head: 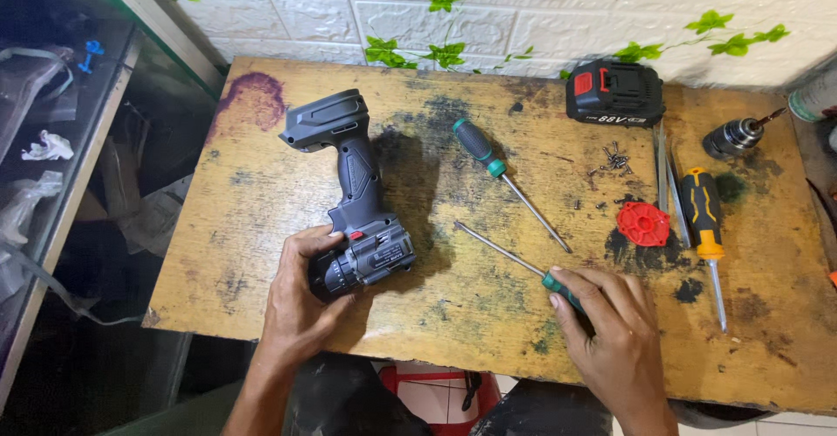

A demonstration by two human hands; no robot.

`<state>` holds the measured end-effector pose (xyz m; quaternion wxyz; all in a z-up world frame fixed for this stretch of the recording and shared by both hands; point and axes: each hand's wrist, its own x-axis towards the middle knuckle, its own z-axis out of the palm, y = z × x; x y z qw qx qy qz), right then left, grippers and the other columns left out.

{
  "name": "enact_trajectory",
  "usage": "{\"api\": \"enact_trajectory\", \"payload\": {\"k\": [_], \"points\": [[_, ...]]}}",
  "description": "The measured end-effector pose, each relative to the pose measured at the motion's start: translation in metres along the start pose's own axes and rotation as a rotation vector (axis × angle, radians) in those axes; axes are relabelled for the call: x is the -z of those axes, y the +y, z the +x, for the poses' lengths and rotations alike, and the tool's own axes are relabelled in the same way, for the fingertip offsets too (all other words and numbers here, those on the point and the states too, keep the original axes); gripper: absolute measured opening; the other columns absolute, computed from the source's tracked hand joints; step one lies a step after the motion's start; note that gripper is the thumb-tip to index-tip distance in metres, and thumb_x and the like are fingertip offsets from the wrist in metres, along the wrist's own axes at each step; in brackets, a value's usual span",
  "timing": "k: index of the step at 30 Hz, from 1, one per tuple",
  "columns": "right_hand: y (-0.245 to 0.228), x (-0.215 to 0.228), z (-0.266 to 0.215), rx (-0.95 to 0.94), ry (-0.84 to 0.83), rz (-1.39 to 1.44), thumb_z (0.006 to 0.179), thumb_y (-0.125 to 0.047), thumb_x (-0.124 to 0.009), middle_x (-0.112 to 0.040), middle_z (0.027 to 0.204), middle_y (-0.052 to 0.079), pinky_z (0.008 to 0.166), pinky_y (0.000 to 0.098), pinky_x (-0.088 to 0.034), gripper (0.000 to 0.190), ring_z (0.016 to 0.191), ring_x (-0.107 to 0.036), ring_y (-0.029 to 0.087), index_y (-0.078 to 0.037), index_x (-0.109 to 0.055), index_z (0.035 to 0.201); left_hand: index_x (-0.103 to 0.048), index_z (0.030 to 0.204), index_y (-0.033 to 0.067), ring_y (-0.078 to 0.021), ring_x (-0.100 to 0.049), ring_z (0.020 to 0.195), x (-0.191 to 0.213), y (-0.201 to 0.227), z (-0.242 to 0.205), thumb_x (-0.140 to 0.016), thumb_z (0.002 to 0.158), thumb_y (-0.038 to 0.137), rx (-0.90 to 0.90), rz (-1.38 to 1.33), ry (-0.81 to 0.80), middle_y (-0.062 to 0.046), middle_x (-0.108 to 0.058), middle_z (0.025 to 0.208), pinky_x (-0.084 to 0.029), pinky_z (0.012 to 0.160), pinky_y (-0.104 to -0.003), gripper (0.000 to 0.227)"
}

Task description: The person disassembles a cordless drill on a wooden workbench. They use a screwdriver to remove screws from the drill's casing, then separate the two halves of the body to reveal the internal components.

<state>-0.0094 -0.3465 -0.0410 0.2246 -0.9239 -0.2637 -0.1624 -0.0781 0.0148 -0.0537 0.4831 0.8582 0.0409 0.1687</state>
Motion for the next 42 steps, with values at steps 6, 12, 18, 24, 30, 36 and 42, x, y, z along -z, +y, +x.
{"api": "enact_trajectory", "payload": {"k": [6,12,18,24,30,36,42], "points": [[-0.003,0.003,0.005,0.038,0.041,0.019,0.095,-0.019,-0.07,-0.069,0.113,0.004,0.094,0.042,-0.046,0.029,0.102,-0.061,0.029,-0.012,-0.072,0.123,-0.054,0.13,0.0114,-0.0267,-0.056,0.137,-0.002,-0.003,-0.001,-0.082,0.074,0.015,-0.02,-0.039,-0.002,-0.016,-0.057,0.139,-0.043,0.113,-0.035,0.063],[-0.002,0.004,0.005,0.028,0.028,0.031,0.095,-0.019,-0.07,-0.069,0.114,0.005,0.093,0.0425,-0.047,0.032,0.1,-0.06,0.029,-0.012,-0.072,0.125,-0.054,0.13,0.014,-0.0238,-0.06,0.134,-0.001,0.002,0.0,-0.087,0.073,0.026,0.033,-0.003,-0.008,-0.015,-0.06,0.14,-0.046,0.108,-0.033,0.067],[0.0,0.002,0.004,0.034,0.034,0.041,0.094,-0.02,-0.07,-0.07,0.113,0.005,0.093,0.0419,-0.046,0.03,0.1,-0.061,0.029,-0.013,-0.072,0.123,-0.054,0.13,0.012,-0.0255,-0.058,0.136,-0.001,-0.004,-0.001,-0.088,0.073,0.026,0.0,0.034,-0.007,-0.015,-0.06,0.137,-0.045,0.111,-0.035,0.068],[-0.001,0.004,0.005,0.031,0.028,0.043,0.095,-0.02,-0.069,-0.069,0.115,0.005,0.095,0.0424,-0.047,0.031,0.104,-0.061,0.029,-0.012,-0.072,0.125,-0.054,0.13,0.01,-0.0305,-0.057,0.138,-0.001,-0.007,-0.001,-0.085,0.074,0.018,-0.085,0.059,-0.017,-0.016,-0.058,0.136,-0.046,0.112,-0.038,0.063],[-0.003,0.004,0.005,0.033,0.041,0.038,0.095,-0.019,-0.07,-0.07,0.115,0.004,0.095,0.0412,-0.047,0.031,0.101,-0.061,0.028,-0.013,-0.073,0.125,-0.054,0.131,0.0114,-0.0327,-0.056,0.135,0.0,-0.011,-0.001,-0.08,0.074,0.015,-0.159,0.097,-0.024,-0.018,-0.057,0.137,-0.045,0.112,-0.041,0.063],[-0.003,0.003,0.004,0.028,0.04,0.025,0.095,-0.02,-0.07,-0.07,0.115,0.005,0.095,0.0418,-0.048,0.031,0.103,-0.062,0.028,-0.012,-0.073,0.125,-0.052,0.131,0.0105,-0.0333,-0.054,0.137,0.0,-0.005,-0.001,-0.08,0.077,0.013,-0.177,0.082,-0.035,-0.016,-0.058,0.138,-0.044,0.113,-0.042,0.06],[-0.001,0.001,0.003,0.037,0.044,0.041,0.095,-0.019,-0.07,-0.07,0.115,0.005,0.096,0.0413,-0.048,0.03,0.103,-0.062,0.028,-0.012,-0.073,0.124,-0.053,0.13,0.0112,-0.0347,-0.055,0.136,-0.002,-0.005,-0.001,-0.084,0.079,0.018,-0.24,0.11,-0.013,-0.018,-0.059,0.138,-0.044,0.114,-0.044,0.06]]}}
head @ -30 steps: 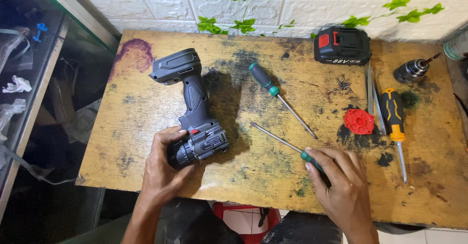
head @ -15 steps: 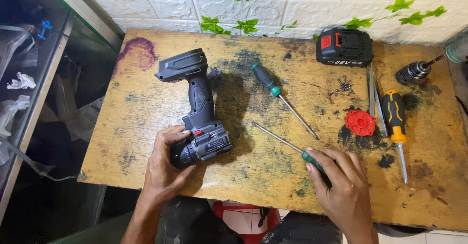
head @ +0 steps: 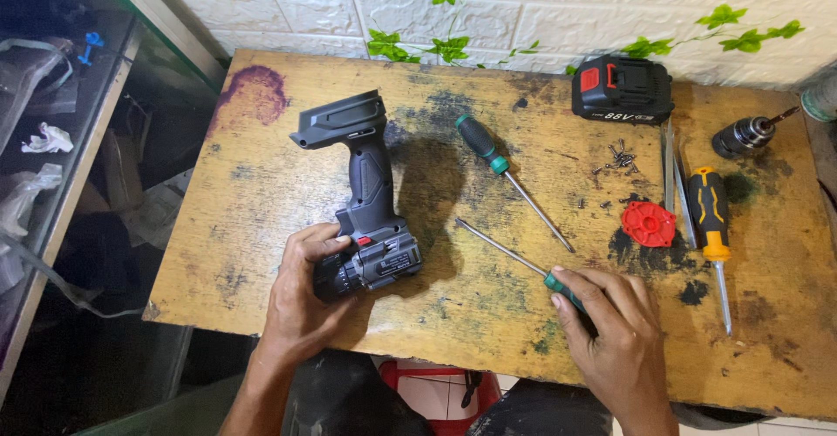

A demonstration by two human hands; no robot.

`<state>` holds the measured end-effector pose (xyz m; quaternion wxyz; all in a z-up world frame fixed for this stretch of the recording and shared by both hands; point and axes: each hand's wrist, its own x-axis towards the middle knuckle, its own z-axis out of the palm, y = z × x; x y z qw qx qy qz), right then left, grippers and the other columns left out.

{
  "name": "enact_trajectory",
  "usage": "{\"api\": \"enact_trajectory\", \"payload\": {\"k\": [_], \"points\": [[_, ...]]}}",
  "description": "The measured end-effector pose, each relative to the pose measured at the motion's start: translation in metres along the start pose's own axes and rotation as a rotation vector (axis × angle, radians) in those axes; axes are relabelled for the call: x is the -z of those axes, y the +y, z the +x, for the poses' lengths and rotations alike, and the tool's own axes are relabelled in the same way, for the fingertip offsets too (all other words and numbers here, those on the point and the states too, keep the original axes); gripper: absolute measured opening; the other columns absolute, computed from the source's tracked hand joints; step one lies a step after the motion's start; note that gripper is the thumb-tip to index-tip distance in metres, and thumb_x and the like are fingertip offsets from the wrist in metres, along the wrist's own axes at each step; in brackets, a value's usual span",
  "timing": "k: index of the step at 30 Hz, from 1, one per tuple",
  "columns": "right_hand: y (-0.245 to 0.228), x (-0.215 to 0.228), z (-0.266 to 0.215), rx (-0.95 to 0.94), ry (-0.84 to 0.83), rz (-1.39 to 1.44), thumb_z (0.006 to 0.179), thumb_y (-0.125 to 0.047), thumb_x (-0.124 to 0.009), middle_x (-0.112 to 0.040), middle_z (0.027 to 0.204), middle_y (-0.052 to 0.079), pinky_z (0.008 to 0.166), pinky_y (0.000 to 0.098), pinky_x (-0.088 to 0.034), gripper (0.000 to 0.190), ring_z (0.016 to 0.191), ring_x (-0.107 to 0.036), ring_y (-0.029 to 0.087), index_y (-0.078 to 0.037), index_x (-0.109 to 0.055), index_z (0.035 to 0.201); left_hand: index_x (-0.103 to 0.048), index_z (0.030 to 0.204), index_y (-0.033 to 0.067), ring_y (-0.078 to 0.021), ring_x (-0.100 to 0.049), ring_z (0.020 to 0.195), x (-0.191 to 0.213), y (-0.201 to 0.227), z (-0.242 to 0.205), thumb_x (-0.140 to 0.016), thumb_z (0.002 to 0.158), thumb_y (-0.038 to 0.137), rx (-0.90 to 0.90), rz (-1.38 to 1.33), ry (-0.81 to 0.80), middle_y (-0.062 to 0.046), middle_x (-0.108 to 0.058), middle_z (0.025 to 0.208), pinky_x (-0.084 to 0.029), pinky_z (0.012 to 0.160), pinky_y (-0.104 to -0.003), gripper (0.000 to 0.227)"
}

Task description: The person disassembles a cordless drill on a wooden workbench. They use a screwdriver to remove screws from the drill's casing, then separate the two halves of the body to reveal the internal components.

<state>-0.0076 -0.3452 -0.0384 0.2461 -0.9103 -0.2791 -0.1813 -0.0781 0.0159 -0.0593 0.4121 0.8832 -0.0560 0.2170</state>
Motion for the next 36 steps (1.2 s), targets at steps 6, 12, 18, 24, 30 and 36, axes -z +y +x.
{"api": "enact_trajectory", "payload": {"k": [6,12,18,24,30,36], "points": [[-0.001,0.0,0.0,0.005,0.003,-0.021,0.095,-0.02,-0.07,-0.071,0.116,0.004,0.094,0.0416,-0.048,0.031,0.102,-0.062,0.028,-0.013,-0.073,0.125,-0.051,0.116,0.0126,-0.0324,-0.056,0.136,-0.001,0.009,0.003,-0.085,0.076,0.019,0.08,-0.071,0.011,-0.018,-0.058,0.136,-0.046,0.11,-0.039,0.053],[0.002,-0.003,-0.001,0.002,0.001,-0.002,0.094,-0.019,-0.071,-0.071,0.116,0.005,0.096,0.0405,-0.047,0.031,0.101,-0.062,0.028,-0.012,-0.072,0.124,-0.048,0.104,0.0111,-0.033,-0.058,0.124,-0.001,0.01,0.008,-0.083,0.073,0.009,-0.022,-0.013,-0.013,-0.015,-0.064,0.133,-0.046,0.103,-0.04,0.046],[-0.001,-0.001,-0.002,-0.019,-0.006,-0.025,0.095,-0.021,-0.071,-0.071,0.117,0.004,0.094,0.0414,-0.049,0.032,0.101,-0.062,0.028,-0.013,-0.073,0.126,-0.05,0.105,0.0118,-0.0345,-0.055,0.129,0.001,0.011,0.007,-0.083,0.075,0.012,0.006,-0.029,-0.029,-0.015,-0.062,0.136,-0.046,0.103,-0.042,0.045],[0.002,-0.004,-0.004,-0.003,0.013,-0.037,0.094,-0.02,-0.071,-0.071,0.115,0.003,0.098,0.0396,-0.048,0.031,0.103,-0.062,0.028,-0.015,-0.073,0.125,-0.051,0.106,0.0111,-0.0348,-0.057,0.127,-0.003,0.007,0.006,-0.088,0.075,0.017,-0.031,-0.01,-0.009,-0.016,-0.063,0.134,-0.046,0.105,-0.042,0.049],[-0.001,-0.002,-0.001,0.008,0.015,-0.045,0.095,-0.022,-0.07,-0.071,0.116,0.003,0.095,0.0403,-0.047,0.03,0.102,-0.062,0.028,-0.014,-0.073,0.124,-0.051,0.107,0.0115,-0.0361,-0.055,0.13,-0.001,0.005,0.005,-0.087,0.078,0.021,-0.031,-0.02,-0.023,-0.016,-0.061,0.135,-0.047,0.105,-0.045,0.047],[0.001,-0.004,-0.003,0.007,0.012,-0.022,0.095,-0.021,-0.069,-0.071,0.115,0.005,0.095,0.0399,-0.048,0.03,0.1,-0.062,0.028,-0.013,-0.073,0.124,-0.051,0.105,0.0111,-0.0348,-0.057,0.127,-0.003,0.005,0.005,-0.089,0.077,0.021,-0.07,-0.009,0.005,-0.015,-0.063,0.13,-0.046,0.106,-0.044,0.049]]}}
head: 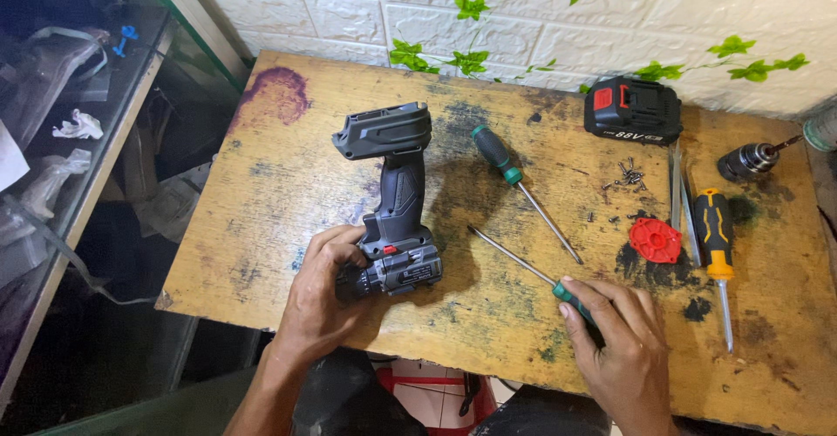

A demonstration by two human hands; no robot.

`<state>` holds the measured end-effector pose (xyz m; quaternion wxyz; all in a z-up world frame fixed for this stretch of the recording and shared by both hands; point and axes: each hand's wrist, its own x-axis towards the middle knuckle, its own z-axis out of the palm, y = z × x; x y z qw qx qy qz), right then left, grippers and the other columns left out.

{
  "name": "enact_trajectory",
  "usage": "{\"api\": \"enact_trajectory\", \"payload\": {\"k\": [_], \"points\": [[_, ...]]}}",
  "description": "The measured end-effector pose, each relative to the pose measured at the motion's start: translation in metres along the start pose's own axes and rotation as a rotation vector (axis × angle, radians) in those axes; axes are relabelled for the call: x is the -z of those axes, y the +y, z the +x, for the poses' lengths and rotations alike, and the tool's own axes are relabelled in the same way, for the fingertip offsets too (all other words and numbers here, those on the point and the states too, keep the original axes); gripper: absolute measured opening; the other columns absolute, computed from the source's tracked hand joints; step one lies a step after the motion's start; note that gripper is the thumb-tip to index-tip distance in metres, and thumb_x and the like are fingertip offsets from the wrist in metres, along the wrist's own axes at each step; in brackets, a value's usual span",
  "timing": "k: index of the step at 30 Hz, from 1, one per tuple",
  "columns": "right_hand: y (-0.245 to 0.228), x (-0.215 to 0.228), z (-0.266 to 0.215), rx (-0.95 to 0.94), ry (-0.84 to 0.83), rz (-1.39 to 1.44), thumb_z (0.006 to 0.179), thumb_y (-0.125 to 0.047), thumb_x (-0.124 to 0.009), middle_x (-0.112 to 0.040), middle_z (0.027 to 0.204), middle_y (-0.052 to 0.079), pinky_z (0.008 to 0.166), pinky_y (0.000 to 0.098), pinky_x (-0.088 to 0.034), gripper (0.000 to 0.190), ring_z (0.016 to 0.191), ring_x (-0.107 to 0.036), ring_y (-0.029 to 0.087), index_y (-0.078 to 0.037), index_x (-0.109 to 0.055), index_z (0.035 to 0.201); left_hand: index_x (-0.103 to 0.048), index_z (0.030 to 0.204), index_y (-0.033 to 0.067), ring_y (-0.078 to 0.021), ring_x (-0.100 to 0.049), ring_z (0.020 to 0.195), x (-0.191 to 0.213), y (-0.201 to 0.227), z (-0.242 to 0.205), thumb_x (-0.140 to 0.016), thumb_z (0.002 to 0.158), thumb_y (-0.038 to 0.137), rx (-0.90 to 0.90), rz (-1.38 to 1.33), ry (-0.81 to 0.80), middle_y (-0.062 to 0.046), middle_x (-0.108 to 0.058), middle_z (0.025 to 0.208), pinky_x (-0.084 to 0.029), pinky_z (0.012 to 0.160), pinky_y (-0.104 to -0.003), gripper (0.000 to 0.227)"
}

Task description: The person disassembles a cordless drill on a wooden workbench. They use a screwdriver to remove screws from the drill's casing, then separate the two halves of the body to reveal the internal components.

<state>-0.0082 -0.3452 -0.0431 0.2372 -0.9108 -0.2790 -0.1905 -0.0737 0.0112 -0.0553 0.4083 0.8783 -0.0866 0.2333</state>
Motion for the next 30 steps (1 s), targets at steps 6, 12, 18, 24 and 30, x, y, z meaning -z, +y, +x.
{"api": "enact_trajectory", "payload": {"k": [6,12,18,24,30], "points": [[-0.001,0.0,-0.002,-0.027,-0.021,-0.032,0.095,-0.023,-0.07,-0.071,0.119,0.005,0.096,0.0421,-0.048,0.033,0.106,-0.062,0.029,-0.014,-0.073,0.126,-0.051,0.102,0.012,-0.0351,-0.058,0.127,-0.001,0.006,0.002,-0.089,0.073,0.022,0.064,0.019,0.011,-0.013,-0.065,0.13,-0.049,0.1,-0.043,0.049],[-0.003,0.0,0.0,0.001,0.013,-0.01,0.095,-0.02,-0.071,-0.072,0.116,0.005,0.097,0.0394,-0.048,0.03,0.103,-0.063,0.028,-0.013,-0.074,0.123,-0.051,0.104,0.012,-0.0346,-0.058,0.129,-0.002,0.004,-0.001,-0.089,0.072,0.02,0.067,0.018,0.02,-0.015,-0.064,0.131,-0.048,0.105,-0.042,0.05],[-0.003,0.001,0.0,0.005,0.008,-0.006,0.095,-0.021,-0.07,-0.072,0.116,0.004,0.098,0.0405,-0.047,0.03,0.107,-0.063,0.028,-0.013,-0.074,0.124,-0.053,0.111,0.011,-0.0369,-0.053,0.132,0.004,0.001,-0.003,-0.083,0.078,0.023,0.078,-0.008,-0.047,-0.018,-0.061,0.133,-0.045,0.107,-0.046,0.046],[-0.002,0.001,0.001,0.017,-0.001,-0.007,0.095,-0.02,-0.069,-0.072,0.116,0.005,0.098,0.0399,-0.046,0.03,0.105,-0.063,0.028,-0.013,-0.073,0.124,-0.055,0.116,0.0075,-0.0359,-0.053,0.127,0.004,0.003,-0.003,-0.08,0.074,0.018,0.003,-0.007,-0.022,-0.015,-0.061,0.124,-0.043,0.109,-0.047,0.051],[-0.004,0.002,0.0,0.01,0.01,-0.033,0.096,-0.024,-0.067,-0.071,0.115,0.003,0.098,0.0395,-0.048,0.03,0.107,-0.063,0.027,-0.015,-0.073,0.124,-0.057,0.119,0.0062,-0.0329,-0.055,0.114,0.004,0.019,0.001,-0.081,0.076,0.019,-0.063,0.05,0.047,-0.011,-0.063,0.116,-0.046,0.102,-0.043,0.05]]}}
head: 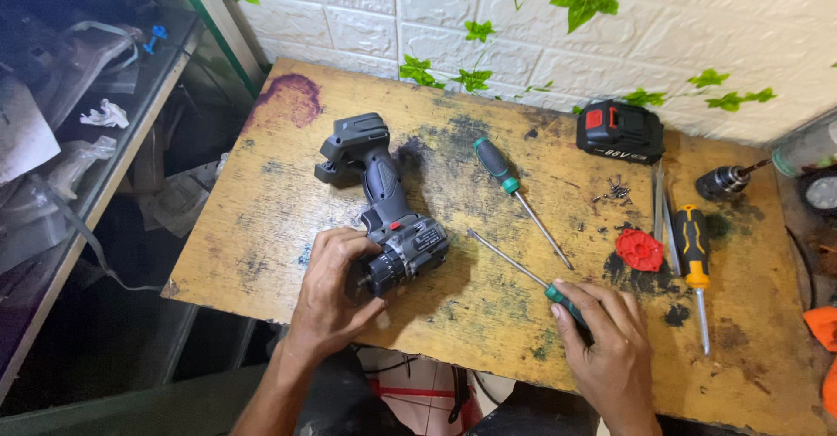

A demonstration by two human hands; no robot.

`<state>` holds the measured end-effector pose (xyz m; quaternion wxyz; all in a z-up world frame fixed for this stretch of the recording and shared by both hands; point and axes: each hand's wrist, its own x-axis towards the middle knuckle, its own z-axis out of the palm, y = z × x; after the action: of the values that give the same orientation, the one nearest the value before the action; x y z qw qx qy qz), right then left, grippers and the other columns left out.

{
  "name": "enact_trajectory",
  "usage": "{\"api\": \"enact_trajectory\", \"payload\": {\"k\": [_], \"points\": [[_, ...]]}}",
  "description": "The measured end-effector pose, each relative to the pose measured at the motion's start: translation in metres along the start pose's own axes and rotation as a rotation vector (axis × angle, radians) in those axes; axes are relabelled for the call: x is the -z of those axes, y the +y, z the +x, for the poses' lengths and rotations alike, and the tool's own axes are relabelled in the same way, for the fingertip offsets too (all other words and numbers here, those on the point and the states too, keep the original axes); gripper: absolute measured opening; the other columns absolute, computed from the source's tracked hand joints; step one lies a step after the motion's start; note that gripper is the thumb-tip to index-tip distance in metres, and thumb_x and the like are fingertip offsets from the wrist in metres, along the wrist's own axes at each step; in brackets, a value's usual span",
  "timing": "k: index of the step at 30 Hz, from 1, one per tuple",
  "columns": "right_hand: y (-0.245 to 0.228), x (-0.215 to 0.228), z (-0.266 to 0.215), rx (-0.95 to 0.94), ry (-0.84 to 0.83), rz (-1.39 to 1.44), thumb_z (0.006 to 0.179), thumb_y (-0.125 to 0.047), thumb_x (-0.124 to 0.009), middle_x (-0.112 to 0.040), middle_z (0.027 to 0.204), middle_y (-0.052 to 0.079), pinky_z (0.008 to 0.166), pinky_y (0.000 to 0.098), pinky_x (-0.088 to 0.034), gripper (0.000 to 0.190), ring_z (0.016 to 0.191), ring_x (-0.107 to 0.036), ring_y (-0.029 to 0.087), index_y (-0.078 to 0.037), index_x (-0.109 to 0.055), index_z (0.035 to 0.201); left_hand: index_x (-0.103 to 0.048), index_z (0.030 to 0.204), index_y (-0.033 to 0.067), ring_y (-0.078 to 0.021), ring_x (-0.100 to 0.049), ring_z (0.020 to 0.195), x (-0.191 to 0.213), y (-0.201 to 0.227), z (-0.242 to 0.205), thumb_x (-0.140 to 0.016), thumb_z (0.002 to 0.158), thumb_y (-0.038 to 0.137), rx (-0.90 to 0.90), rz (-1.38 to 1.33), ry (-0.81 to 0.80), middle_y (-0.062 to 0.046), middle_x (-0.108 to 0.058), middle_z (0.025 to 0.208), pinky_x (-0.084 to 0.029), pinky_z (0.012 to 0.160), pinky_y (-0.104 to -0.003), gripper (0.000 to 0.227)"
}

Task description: The person disassembles a cordless drill on a wooden workbench. They use a screwdriver to remove screws from the drill's casing, then separate the two halves of the body to reveal the internal components.

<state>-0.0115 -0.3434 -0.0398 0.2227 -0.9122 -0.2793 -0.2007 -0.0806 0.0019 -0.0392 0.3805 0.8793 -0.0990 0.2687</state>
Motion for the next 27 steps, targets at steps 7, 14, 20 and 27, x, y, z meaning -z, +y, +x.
{"api": "enact_trajectory", "payload": {"k": [7,14,20,27], "points": [[0.002,-0.001,-0.002,0.012,0.011,0.021,0.095,-0.023,-0.068,-0.071,0.116,0.003,0.098,0.0389,-0.046,0.031,0.106,-0.062,0.027,-0.014,-0.072,0.124,-0.06,0.128,0.0111,-0.0327,-0.053,0.11,-0.002,0.025,0.012,-0.082,0.084,0.033,-0.004,0.096,0.038,-0.014,-0.059,0.116,-0.043,0.101,-0.045,0.054],[0.002,-0.002,-0.002,-0.027,-0.013,0.009,0.095,-0.023,-0.068,-0.072,0.117,0.002,0.094,0.041,-0.048,0.032,0.108,-0.063,0.026,-0.015,-0.074,0.126,-0.059,0.141,0.022,-0.0301,-0.049,0.106,-0.025,0.021,0.028,-0.077,0.087,0.047,0.021,0.176,0.027,-0.015,-0.055,0.114,-0.043,0.092,-0.044,0.063],[0.006,-0.004,-0.006,-0.024,-0.031,0.019,0.095,-0.024,-0.067,-0.071,0.118,0.003,0.096,0.0408,-0.046,0.034,0.109,-0.062,0.027,-0.016,-0.072,0.128,-0.051,0.147,0.0269,-0.033,-0.047,0.112,-0.05,0.01,0.032,-0.091,0.076,0.05,0.08,0.173,-0.025,-0.018,-0.049,0.12,-0.047,0.091,-0.048,0.085],[0.009,-0.007,-0.009,-0.072,-0.07,0.01,0.096,-0.028,-0.066,-0.071,0.121,0.003,0.096,0.0452,-0.048,0.038,0.113,-0.061,0.028,-0.018,-0.071,0.132,-0.05,0.124,0.0115,-0.0155,-0.067,0.096,-0.067,0.029,0.017,-0.093,0.07,0.043,0.495,-0.127,0.143,-0.007,-0.056,0.116,-0.061,0.08,-0.028,0.077]]}}
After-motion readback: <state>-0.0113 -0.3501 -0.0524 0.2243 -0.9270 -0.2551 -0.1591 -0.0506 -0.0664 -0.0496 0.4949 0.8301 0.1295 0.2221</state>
